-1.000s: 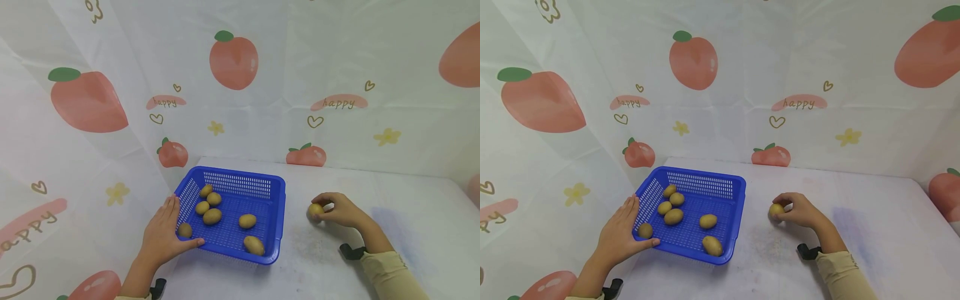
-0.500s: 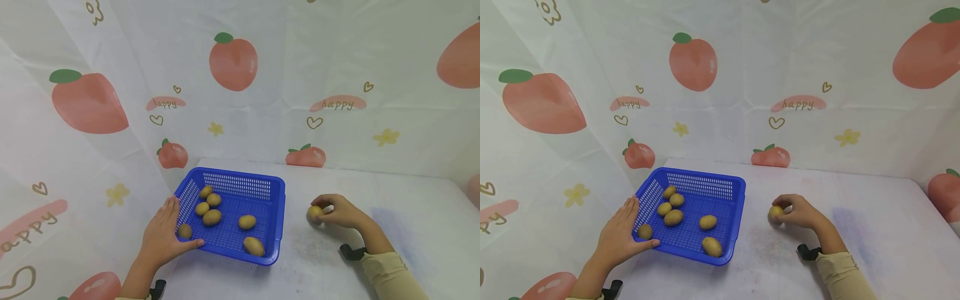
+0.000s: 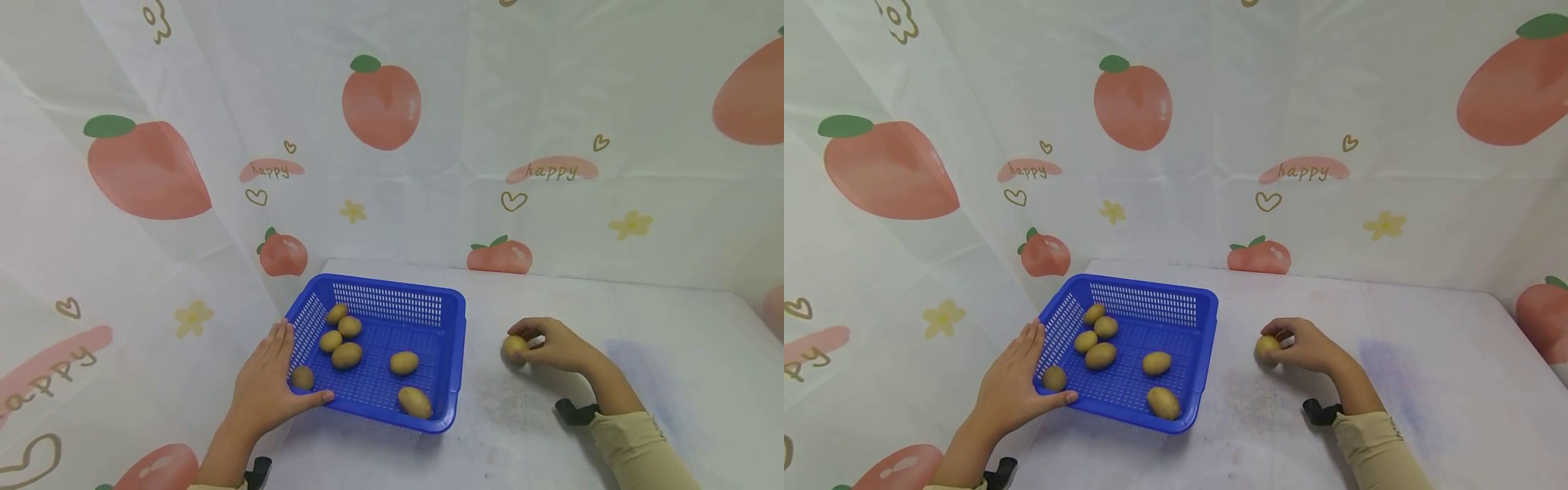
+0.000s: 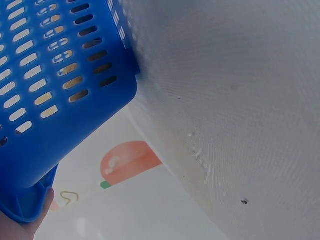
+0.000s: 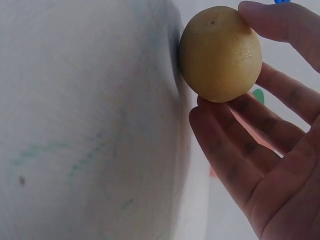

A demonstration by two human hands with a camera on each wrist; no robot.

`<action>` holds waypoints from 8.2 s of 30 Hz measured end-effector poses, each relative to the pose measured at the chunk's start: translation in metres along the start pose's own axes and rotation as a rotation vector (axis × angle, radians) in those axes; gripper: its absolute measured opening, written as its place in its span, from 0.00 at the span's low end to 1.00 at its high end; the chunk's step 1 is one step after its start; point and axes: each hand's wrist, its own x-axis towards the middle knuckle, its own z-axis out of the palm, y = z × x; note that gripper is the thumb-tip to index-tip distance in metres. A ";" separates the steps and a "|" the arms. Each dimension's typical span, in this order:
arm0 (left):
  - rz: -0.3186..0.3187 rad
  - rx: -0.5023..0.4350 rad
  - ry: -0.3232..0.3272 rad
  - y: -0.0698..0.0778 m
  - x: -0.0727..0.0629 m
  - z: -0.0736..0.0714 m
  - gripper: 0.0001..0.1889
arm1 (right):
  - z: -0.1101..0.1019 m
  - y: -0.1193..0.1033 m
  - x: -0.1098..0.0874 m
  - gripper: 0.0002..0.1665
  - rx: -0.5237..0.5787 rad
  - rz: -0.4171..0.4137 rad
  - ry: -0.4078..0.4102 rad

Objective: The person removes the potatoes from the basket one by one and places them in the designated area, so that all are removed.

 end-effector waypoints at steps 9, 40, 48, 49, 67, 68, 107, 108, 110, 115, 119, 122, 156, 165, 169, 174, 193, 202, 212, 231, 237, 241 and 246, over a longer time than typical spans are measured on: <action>0.000 -0.001 0.010 0.000 -0.001 0.001 0.76 | -0.002 0.002 0.000 0.23 0.005 -0.016 0.007; 0.003 -0.003 0.026 -0.001 -0.002 0.002 0.76 | -0.004 0.000 -0.002 0.21 0.022 -0.050 -0.069; 0.012 0.002 0.022 -0.001 0.001 0.003 0.77 | -0.006 -0.010 -0.003 0.24 -0.023 -0.048 -0.009; 0.009 0.003 0.015 -0.001 0.002 0.002 0.77 | -0.006 -0.011 -0.003 0.24 -0.031 -0.052 -0.001; 0.006 0.002 0.028 -0.001 -0.001 0.001 0.77 | -0.012 -0.095 0.031 0.18 -0.142 -0.261 0.055; 0.002 0.002 0.023 -0.001 -0.001 0.001 0.78 | -0.011 -0.100 0.034 0.18 -0.141 -0.267 0.050; 0.008 0.014 0.037 -0.001 -0.001 0.002 0.77 | 0.098 -0.203 0.162 0.21 -0.224 -0.261 -0.425; 0.008 0.014 0.039 -0.002 -0.001 0.003 0.77 | 0.102 -0.204 0.163 0.21 -0.254 -0.243 -0.433; 0.001 0.010 0.029 -0.003 -0.001 0.004 0.77 | 0.109 -0.204 0.166 0.22 -0.315 -0.212 -0.451; -0.011 0.001 0.009 -0.004 -0.001 0.006 0.78 | 0.125 -0.204 0.169 0.23 -0.433 -0.144 -0.488; -0.006 0.006 0.017 -0.004 -0.001 0.007 0.78 | 0.135 -0.201 0.168 0.21 -0.501 -0.120 -0.489; -0.009 0.004 0.018 -0.004 0.000 0.006 0.78 | 0.140 -0.199 0.168 0.20 -0.539 -0.095 -0.489; -0.014 -0.009 0.016 -0.003 -0.001 0.006 0.77 | 0.140 -0.186 0.169 0.10 -0.523 0.170 -0.719; -0.010 -0.009 0.013 -0.003 0.001 0.004 0.77 | 0.140 -0.184 0.170 0.09 -0.475 0.225 -0.714; -0.008 -0.008 0.010 -0.002 0.002 0.004 0.77 | 0.138 -0.185 0.168 0.08 -0.470 0.215 -0.720; 0.002 0.001 0.021 -0.001 0.001 0.003 0.77 | 0.138 -0.190 0.163 0.09 -0.446 0.162 -0.699; 0.009 0.001 0.043 -0.001 -0.002 0.002 0.76 | 0.100 -0.226 0.130 0.08 -0.277 -0.245 -0.568; 0.010 -0.010 0.057 -0.001 -0.003 0.002 0.76 | 0.063 -0.238 0.097 0.10 -0.162 -0.427 -0.460; 0.020 -0.010 0.075 -0.002 -0.004 0.003 0.75 | 0.044 -0.226 0.073 0.13 -0.060 -0.502 -0.305; -0.005 -0.018 0.038 -0.002 -0.004 0.003 0.76 | 0.035 -0.171 0.049 0.12 -0.004 -0.564 0.017; 0.009 -0.018 0.060 -0.002 -0.003 0.003 0.75 | 0.029 -0.154 0.034 0.18 -0.035 -0.582 0.158; 0.003 -0.011 0.037 -0.001 -0.002 0.002 0.76 | 0.024 -0.141 0.023 0.21 -0.026 -0.567 0.219; 0.000 -0.009 0.028 0.000 -0.002 0.000 0.77 | 0.016 -0.126 0.010 0.22 -0.029 -0.545 0.266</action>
